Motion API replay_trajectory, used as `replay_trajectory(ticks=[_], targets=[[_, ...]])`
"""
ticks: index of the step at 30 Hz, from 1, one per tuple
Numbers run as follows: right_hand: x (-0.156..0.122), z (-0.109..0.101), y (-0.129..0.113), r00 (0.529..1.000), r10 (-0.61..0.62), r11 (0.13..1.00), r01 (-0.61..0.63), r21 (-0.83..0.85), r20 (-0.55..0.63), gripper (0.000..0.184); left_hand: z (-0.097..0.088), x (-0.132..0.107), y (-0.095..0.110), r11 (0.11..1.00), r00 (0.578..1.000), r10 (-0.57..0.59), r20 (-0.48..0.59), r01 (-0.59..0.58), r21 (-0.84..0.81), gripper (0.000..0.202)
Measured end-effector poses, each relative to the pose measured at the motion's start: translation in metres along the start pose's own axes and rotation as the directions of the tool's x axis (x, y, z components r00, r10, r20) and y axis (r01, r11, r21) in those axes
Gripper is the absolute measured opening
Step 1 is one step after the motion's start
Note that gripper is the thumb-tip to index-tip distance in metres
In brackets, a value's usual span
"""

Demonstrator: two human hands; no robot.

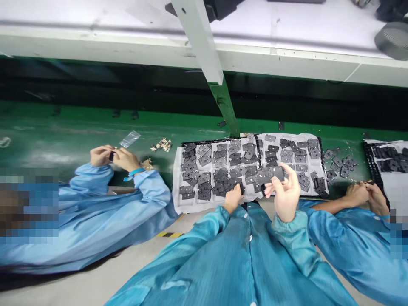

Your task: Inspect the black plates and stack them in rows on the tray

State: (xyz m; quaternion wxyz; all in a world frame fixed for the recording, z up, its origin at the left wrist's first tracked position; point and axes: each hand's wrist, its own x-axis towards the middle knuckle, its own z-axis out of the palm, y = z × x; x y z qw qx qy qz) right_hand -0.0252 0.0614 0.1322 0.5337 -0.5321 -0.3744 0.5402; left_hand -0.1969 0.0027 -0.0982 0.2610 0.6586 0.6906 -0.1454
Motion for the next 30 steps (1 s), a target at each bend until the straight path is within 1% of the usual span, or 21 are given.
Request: replay_trajectory(ticks=[2, 5, 7, 9, 12, 14, 16, 18, 20, 22, 24, 25, 27, 28, 29, 30], targets=[[-0.003, 0.000, -0.010, 1.000, -0.024, 1.000, 0.024, 0.008, -0.009, 0.053, 0.001, 0.002, -0.003, 1.000, 1.000, 0.003, -0.018, -0.003, 0.012, 0.048], [-0.003, 0.003, -0.017, 0.999, -0.032, 0.999, 0.033, 0.025, -0.003, 0.053, 0.005, 0.006, -0.006, 1.000, 0.999, 0.015, -0.039, -0.014, 0.025, 0.046], [0.001, 0.006, -0.015, 0.999, -0.030, 0.999, 0.030, 0.030, 0.011, 0.052, 0.008, 0.009, -0.007, 1.000, 0.999, 0.020, -0.047, -0.019, 0.024, 0.045], [0.006, 0.009, -0.009, 1.000, -0.011, 1.000, 0.010, 0.030, 0.027, 0.051, 0.010, 0.011, -0.006, 1.000, 0.998, 0.024, -0.054, -0.023, 0.015, 0.043], [0.018, 0.013, 0.010, 0.996, 0.069, 0.998, -0.070, 0.008, 0.064, 0.049, 0.012, 0.011, -0.005, 1.000, 0.997, 0.026, -0.066, -0.026, -0.007, 0.039], [0.027, 0.011, 0.028, 0.986, 0.133, 0.991, -0.132, -0.017, 0.098, 0.048, 0.011, 0.009, -0.006, 0.999, 0.998, 0.014, -0.069, -0.016, -0.029, 0.039], [0.035, 0.006, 0.051, 0.975, 0.176, 0.984, -0.171, -0.046, 0.138, 0.050, 0.009, 0.007, -0.006, 0.998, 0.998, -0.003, -0.066, 0.000, -0.060, 0.039], [0.043, 0.000, 0.080, 0.968, 0.200, 0.979, -0.190, -0.081, 0.152, 0.055, 0.005, 0.007, -0.007, 0.995, 0.998, -0.012, -0.063, 0.005, -0.102, 0.038], [0.050, -0.005, 0.114, 0.961, 0.249, 0.961, -0.229, -0.157, 0.117, 0.061, -0.001, 0.007, -0.006, 0.988, 0.998, -0.011, -0.066, 0.001, -0.154, 0.035], [0.056, -0.008, 0.146, 0.946, 0.319, 0.918, -0.294, -0.267, 0.054, 0.064, -0.009, 0.007, -0.004, 0.977, 0.998, -0.006, -0.065, -0.008, -0.214, 0.029], [0.059, -0.009, 0.171, 0.935, 0.354, 0.884, -0.324, -0.339, 0.030, 0.061, -0.019, 0.004, -0.003, 0.959, 0.999, 0.004, -0.052, -0.019, -0.283, 0.020], [0.059, -0.010, 0.178, 0.935, 0.355, 0.876, -0.321, -0.359, 0.029, 0.057, -0.025, 0.001, -0.003, 0.947, 0.999, 0.013, -0.040, -0.025, -0.321, 0.015], [0.058, -0.012, 0.183, 0.944, 0.330, 0.875, -0.298, -0.381, 0.020, 0.047, -0.042, -0.009, -0.007, 0.921, 0.999, 0.032, -0.011, -0.034, -0.389, 0.008], [0.057, -0.014, 0.180, 0.951, 0.310, 0.877, -0.282, -0.390, 0.009, 0.041, -0.052, -0.016, -0.009, 0.899, 0.999, 0.049, 0.007, -0.041, -0.436, 0.010], [0.055, -0.014, 0.175, 0.958, 0.288, 0.880, -0.265, -0.394, -0.001, 0.038, -0.065, -0.025, -0.011, 0.856, 0.997, 0.077, 0.028, -0.052, -0.514, 0.014], [0.053, -0.014, 0.168, 0.963, 0.268, 0.885, -0.248, -0.394, -0.005, 0.035, -0.079, -0.033, -0.013, 0.785, 0.992, 0.115, 0.045, -0.063, -0.616, 0.019]])
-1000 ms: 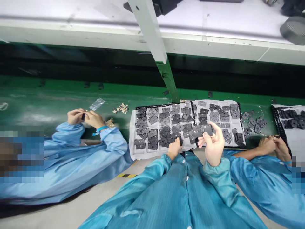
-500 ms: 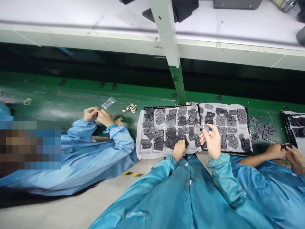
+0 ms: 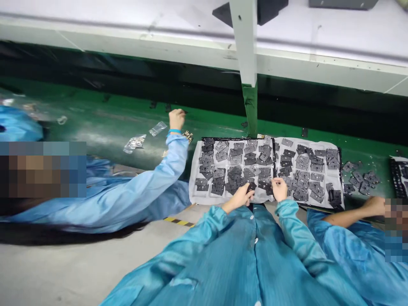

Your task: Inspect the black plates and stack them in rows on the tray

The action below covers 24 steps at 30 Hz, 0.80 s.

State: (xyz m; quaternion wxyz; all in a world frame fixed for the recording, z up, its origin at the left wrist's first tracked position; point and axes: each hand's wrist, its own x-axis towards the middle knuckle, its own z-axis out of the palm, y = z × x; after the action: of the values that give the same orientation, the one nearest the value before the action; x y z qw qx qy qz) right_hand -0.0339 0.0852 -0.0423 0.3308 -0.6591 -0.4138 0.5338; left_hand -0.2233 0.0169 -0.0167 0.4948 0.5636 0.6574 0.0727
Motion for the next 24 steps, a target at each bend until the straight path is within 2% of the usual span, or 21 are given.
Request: replay_trajectory(ticks=[2, 4, 6, 8, 11, 15, 20, 24], targets=[[-0.013, -0.003, -0.016, 0.999, -0.033, 0.999, 0.032, 0.010, 0.022, 0.035, -0.023, -0.019, 0.019, 0.942, 0.996, 0.068, 0.063, -0.043, -0.333, 0.028], [-0.030, -0.001, -0.036, 0.982, -0.047, 0.996, 0.032, 0.086, 0.183, 0.037, -0.043, -0.033, 0.041, 0.820, 0.990, 0.126, 0.070, -0.064, -0.569, 0.035], [-0.048, 0.003, -0.055, 0.927, -0.067, 0.974, -0.019, 0.225, 0.369, 0.037, -0.056, -0.042, 0.060, 0.738, 0.988, 0.146, 0.042, -0.081, -0.670, 0.038], [-0.064, 0.008, -0.071, 0.896, -0.094, 0.933, -0.072, 0.352, 0.434, 0.033, -0.063, -0.046, 0.073, 0.688, 0.989, 0.149, 0.026, -0.084, -0.720, 0.038], [-0.076, 0.011, -0.088, 0.935, -0.093, 0.903, -0.066, 0.424, 0.343, 0.029, -0.068, -0.047, 0.085, 0.669, 0.989, 0.141, 0.047, -0.060, -0.741, 0.039], [-0.080, 0.009, -0.098, 0.959, -0.067, 0.906, -0.057, 0.420, 0.274, 0.030, -0.072, -0.048, 0.095, 0.716, 0.989, 0.123, 0.087, -0.028, -0.698, 0.043], [-0.080, 0.010, -0.095, 0.980, -0.024, 0.913, -0.059, 0.404, 0.197, 0.028, -0.068, -0.048, 0.101, 0.751, 0.989, 0.123, 0.081, -0.040, -0.659, 0.038], [-0.081, 0.014, -0.088, 0.993, -0.009, 0.899, -0.042, 0.435, 0.115, 0.024, -0.062, -0.048, 0.094, 0.699, 0.993, 0.115, 0.013, -0.072, -0.711, 0.039]])
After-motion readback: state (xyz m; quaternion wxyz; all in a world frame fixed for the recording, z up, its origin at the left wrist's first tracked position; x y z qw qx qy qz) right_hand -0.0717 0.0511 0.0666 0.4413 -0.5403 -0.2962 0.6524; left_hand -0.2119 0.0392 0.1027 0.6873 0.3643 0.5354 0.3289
